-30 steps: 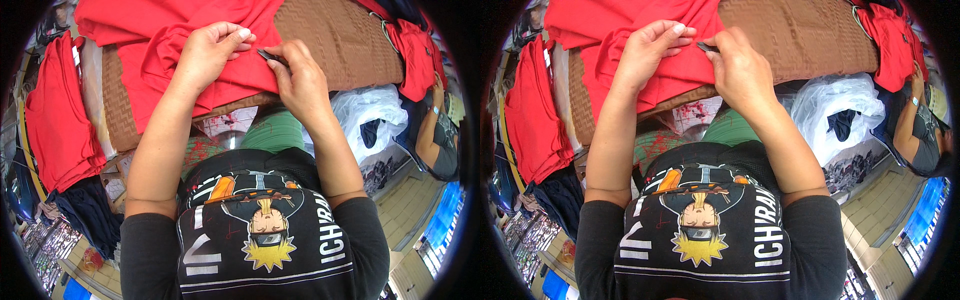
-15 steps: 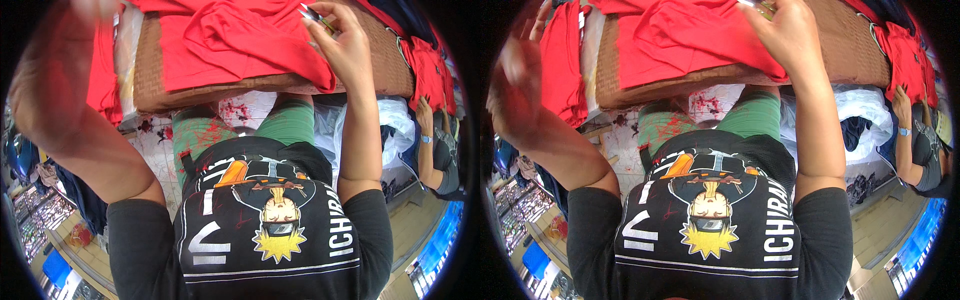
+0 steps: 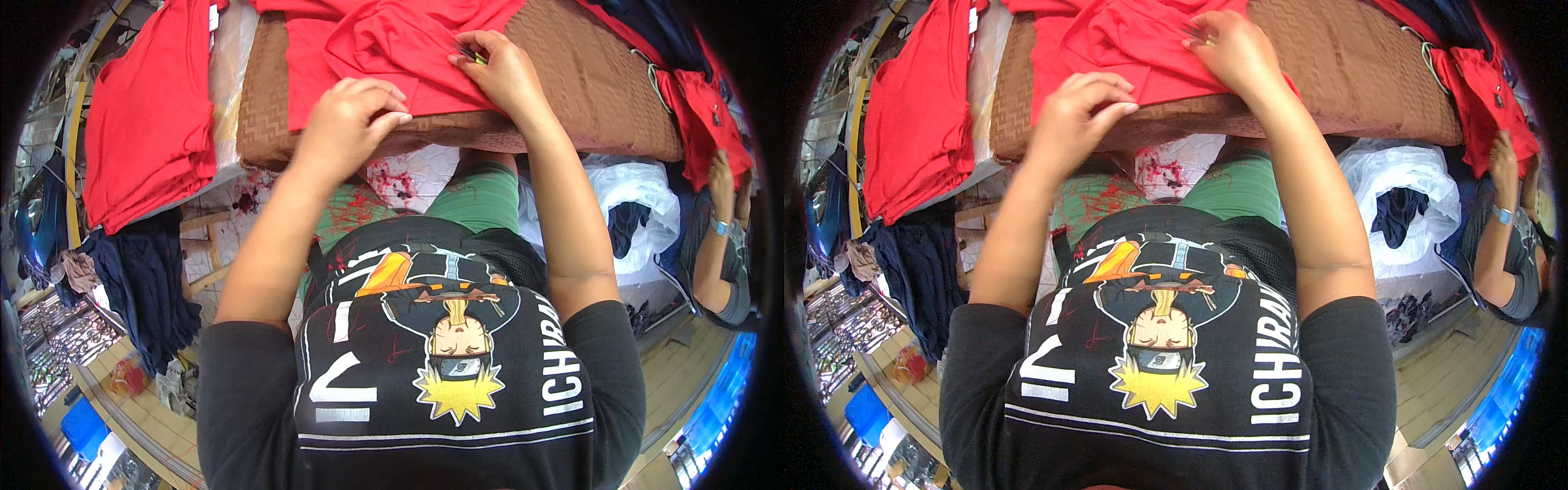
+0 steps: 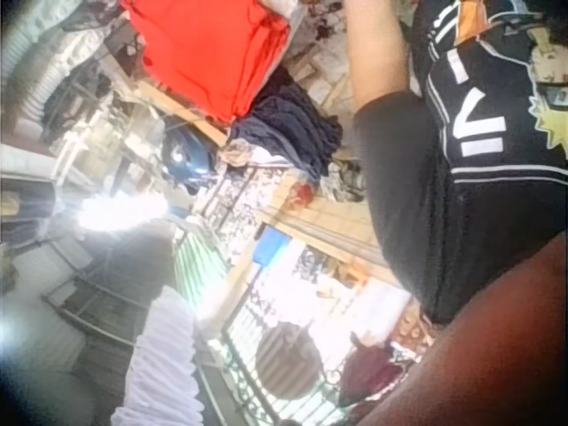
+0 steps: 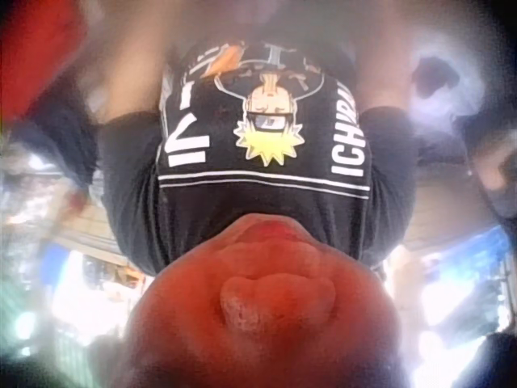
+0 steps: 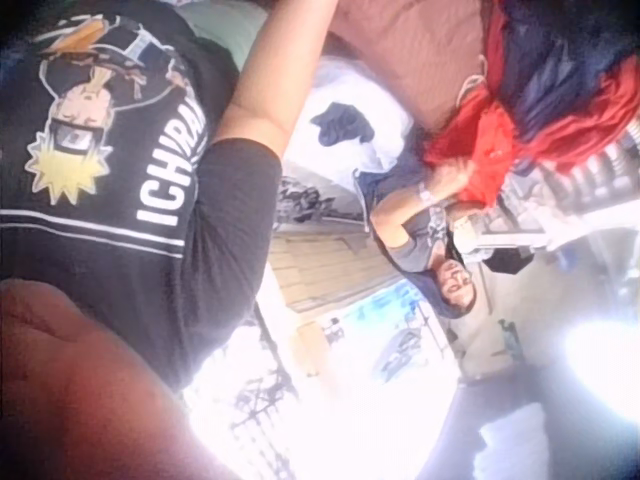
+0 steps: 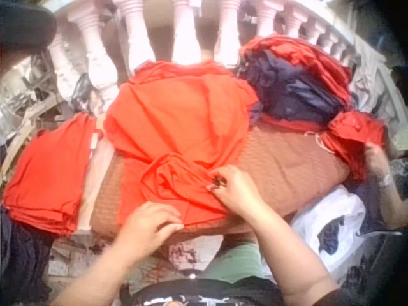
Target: The person trims excess threads from several red t-shirts using a small pair of shears, picking up shirts one by one from a stack and placing them on a workspace to trim the collar and hem areas.
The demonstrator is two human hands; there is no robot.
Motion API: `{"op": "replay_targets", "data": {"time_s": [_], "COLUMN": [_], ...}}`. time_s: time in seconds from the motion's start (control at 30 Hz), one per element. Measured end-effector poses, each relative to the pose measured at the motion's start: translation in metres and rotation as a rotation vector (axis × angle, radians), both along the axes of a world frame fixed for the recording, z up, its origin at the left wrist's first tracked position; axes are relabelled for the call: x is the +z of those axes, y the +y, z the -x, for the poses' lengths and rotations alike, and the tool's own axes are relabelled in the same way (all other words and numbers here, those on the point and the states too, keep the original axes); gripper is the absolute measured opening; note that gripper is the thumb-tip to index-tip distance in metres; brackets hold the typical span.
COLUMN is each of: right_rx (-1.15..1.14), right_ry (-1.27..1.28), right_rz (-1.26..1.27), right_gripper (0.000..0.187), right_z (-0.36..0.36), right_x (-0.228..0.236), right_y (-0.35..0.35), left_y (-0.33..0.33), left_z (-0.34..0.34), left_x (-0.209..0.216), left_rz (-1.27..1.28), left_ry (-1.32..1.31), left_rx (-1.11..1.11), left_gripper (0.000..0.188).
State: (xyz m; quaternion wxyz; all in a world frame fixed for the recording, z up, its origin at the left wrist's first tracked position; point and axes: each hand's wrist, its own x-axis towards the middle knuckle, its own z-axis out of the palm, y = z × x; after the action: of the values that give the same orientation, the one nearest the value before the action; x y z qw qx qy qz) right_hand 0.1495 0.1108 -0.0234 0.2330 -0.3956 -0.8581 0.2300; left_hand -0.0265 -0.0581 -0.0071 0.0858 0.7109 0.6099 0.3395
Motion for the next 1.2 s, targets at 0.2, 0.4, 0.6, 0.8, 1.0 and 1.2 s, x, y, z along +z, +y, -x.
{"op": "replay_targets", "data": {"time_s": [0.2, 0.4, 0.6, 0.8, 1.0, 1.2], "right_rx": [-0.059, 0.018, -0.544, -0.782, -0.846, -0.52], "right_ry": [0.024, 0.474, 0.837, 0.568, -0.371, 0.138], "right_rz": [-0.019, 0.152, -0.427, -0.374, -0.193, -0.358], "right_gripper": [0.032, 0.015, 0.024, 0.021, 0.036, 0.041], "right_z": [-0.007, -0.015, -0.141, -0.269, -0.292, -0.186], "right_x": [-0.007, 0.023, 0.124, 0.026, -0.04, 0.037], "right_y": [0.002, 0.001, 0.044, 0.098, 0.112, 0.077], "left_y": [-0.029, 0.027, 0.04, 0.0, -0.06, -0.041], "left_z": [0.046, -0.009, -0.029, 0.028, 0.038, 0.045], "left_x": [0.111, 0.042, 0.006, -0.031, -0.017, -0.001], "left_rz": [0.679, -0.142, -0.325, -0.361, -0.154, -0.253], "left_ry": [-0.403, 0.091, 0.274, 0.032, 0.307, -0.006], "left_rx": [-0.067, 0.338, 0.59, 0.504, 0.16, 0.296], "left_gripper": [0.024, 0.042, 0.074, 0.047, 0.02, 0.012]}}
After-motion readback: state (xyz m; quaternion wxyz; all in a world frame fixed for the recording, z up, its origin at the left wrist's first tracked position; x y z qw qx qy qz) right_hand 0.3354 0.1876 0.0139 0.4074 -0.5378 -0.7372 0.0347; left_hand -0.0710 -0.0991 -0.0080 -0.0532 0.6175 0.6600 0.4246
